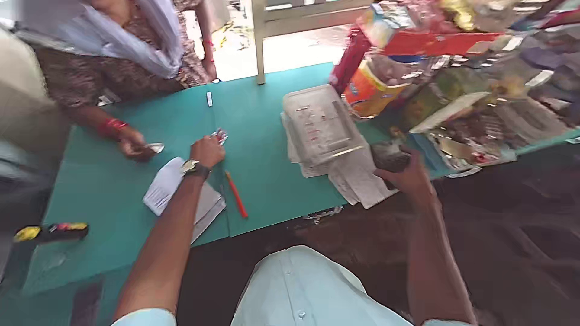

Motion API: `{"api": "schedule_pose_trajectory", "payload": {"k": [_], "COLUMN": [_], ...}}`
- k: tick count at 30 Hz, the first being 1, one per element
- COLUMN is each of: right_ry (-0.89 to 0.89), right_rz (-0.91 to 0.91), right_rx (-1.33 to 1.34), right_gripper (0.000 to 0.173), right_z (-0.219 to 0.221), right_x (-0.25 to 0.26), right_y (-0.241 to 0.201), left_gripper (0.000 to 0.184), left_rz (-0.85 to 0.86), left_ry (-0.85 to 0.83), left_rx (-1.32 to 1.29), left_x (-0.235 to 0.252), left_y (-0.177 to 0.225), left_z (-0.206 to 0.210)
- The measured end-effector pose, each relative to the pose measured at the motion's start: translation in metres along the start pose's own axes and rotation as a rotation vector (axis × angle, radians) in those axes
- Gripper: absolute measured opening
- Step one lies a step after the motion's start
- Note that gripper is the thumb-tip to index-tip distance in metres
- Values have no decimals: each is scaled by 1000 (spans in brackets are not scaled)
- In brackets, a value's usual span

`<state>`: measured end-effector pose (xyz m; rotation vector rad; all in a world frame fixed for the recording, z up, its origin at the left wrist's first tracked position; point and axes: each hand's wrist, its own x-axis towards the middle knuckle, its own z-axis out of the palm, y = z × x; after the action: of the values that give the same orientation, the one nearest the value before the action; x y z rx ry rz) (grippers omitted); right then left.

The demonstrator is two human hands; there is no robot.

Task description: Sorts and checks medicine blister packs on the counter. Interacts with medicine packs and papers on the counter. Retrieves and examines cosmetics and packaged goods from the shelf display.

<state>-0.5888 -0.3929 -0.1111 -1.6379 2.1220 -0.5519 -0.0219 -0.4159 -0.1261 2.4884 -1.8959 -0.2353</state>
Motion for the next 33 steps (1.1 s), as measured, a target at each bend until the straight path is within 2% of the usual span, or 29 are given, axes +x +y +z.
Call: {"api": "schedule_pose_trajectory", "payload": {"k": [2,3,6,7,10,13,15,17,18,20,21,24,26,27,30,31,33], "right_ry": [-163,-276,-530,-543,-419,-312,-300,-243,-194,-108,-75,-57,-195,-268,-388,-438,-525], "right_rz": [-166,-261,-478,-496,-540,-550,-637,-734,-809,-956,-988,-901,-853,-866,-913,-877,-746], "right_rx": [135,176,295,261,-9,-133,30,259,324,367,409,601,620,572,234,78,-206], "right_gripper": [104,108,117,117,117,114,102,77,67,56,51,36,33,31,30,33,42], "right_z": [-20,-17,41,68,133,165,158,136,128,120,121,135,142,147,173,182,199], "right_x": [-44,-65,-109,-119,-130,-121,-119,-136,-146,-161,-168,-182,-181,-178,-173,-171,-174], "right_y": [-29,-42,-96,-113,-157,-179,-181,-188,-191,-195,-198,-200,-209,-216,-247,-260,-286], "left_gripper": [40,40,46,46,36,42,54,59,64,79,80,54,41,39,35,33,35], "left_rz": [-5,-2,-20,-36,-68,-98,-95,8,67,150,169,125,95,98,107,125,151], "left_ry": [-63,-94,-141,-134,-42,92,148,177,149,43,21,126,189,148,-140,-201,-210], "left_rx": [-1,3,-33,-33,-53,-189,-365,-542,-601,-673,-735,-1067,-1409,-1624,-2271,-2405,-2550], "left_x": [1,-3,-10,-11,-11,-34,-79,-142,-173,-220,-237,-271,-286,-295,-325,-334,-349], "left_y": [1,1,11,14,10,14,34,56,66,80,83,74,53,39,4,-4,-18], "left_z": [-5,-7,-20,-20,-17,-28,-45,-51,-51,-49,-47,-29,-15,-10,13,20,31]}}
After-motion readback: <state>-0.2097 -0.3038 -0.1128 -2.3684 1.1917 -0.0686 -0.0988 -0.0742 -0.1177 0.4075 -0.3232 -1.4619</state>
